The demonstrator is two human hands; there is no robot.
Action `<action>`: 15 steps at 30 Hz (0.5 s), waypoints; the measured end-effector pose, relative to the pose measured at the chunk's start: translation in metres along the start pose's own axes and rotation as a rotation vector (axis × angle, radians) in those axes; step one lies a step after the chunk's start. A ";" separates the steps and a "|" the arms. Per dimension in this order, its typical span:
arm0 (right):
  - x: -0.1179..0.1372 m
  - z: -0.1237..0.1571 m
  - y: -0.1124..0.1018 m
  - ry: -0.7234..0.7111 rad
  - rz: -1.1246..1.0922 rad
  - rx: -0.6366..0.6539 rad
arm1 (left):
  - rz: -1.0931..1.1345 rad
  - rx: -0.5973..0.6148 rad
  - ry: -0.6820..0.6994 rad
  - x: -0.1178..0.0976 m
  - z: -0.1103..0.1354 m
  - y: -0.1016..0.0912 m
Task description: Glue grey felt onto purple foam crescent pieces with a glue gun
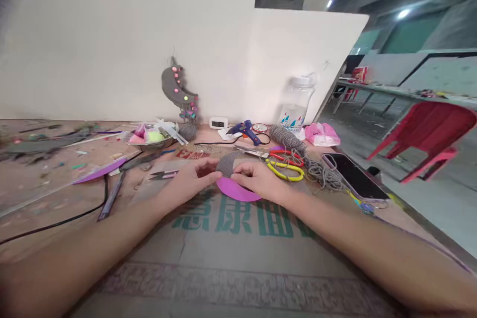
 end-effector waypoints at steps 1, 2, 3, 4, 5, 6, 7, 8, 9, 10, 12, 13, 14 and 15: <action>0.001 0.000 0.000 0.001 -0.005 0.004 | 0.003 -0.006 0.008 -0.001 0.001 0.001; 0.001 -0.001 0.001 0.002 -0.011 0.007 | 0.008 -0.008 0.014 -0.003 0.002 0.001; 0.002 -0.001 0.001 0.005 -0.016 0.009 | 0.013 -0.007 0.020 -0.004 0.003 0.002; 0.002 -0.001 0.001 0.008 -0.021 0.011 | 0.020 -0.001 0.023 -0.004 0.003 0.003; 0.002 -0.001 0.001 0.011 -0.027 0.013 | 0.023 0.012 0.026 -0.005 0.003 0.004; 0.002 -0.001 0.001 0.016 -0.031 0.014 | 0.031 0.025 0.028 -0.005 0.003 0.005; 0.002 0.000 0.001 0.022 -0.035 0.012 | 0.047 0.038 0.030 -0.005 0.003 0.005; 0.002 0.000 0.000 0.028 -0.040 0.010 | 0.069 0.051 0.031 -0.004 0.003 0.005; 0.002 0.000 0.000 0.032 -0.047 0.011 | 0.094 0.058 0.028 -0.003 0.002 0.004; 0.002 0.000 0.000 0.034 -0.054 0.015 | 0.114 0.056 0.018 -0.002 0.002 0.003; 0.001 0.000 0.000 0.038 -0.062 0.021 | 0.124 0.020 -0.024 0.003 0.000 -0.001; 0.001 0.000 0.000 0.041 -0.065 0.023 | 0.114 -0.010 -0.054 0.007 0.000 -0.004; 0.000 0.000 0.001 0.047 -0.066 0.022 | 0.106 -0.042 -0.084 0.010 -0.001 -0.007; -0.001 0.000 0.001 0.053 -0.065 0.018 | 0.109 -0.066 -0.105 0.013 -0.002 -0.009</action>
Point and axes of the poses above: each hand's wrist, its own z-axis away from the middle knuckle, its own y-axis out of the palm, x = y × z, the point moved 7 cm from there along -z, towards the middle knuckle, and after that the axes turned 1 degree about -z, right-handed, at the moved point
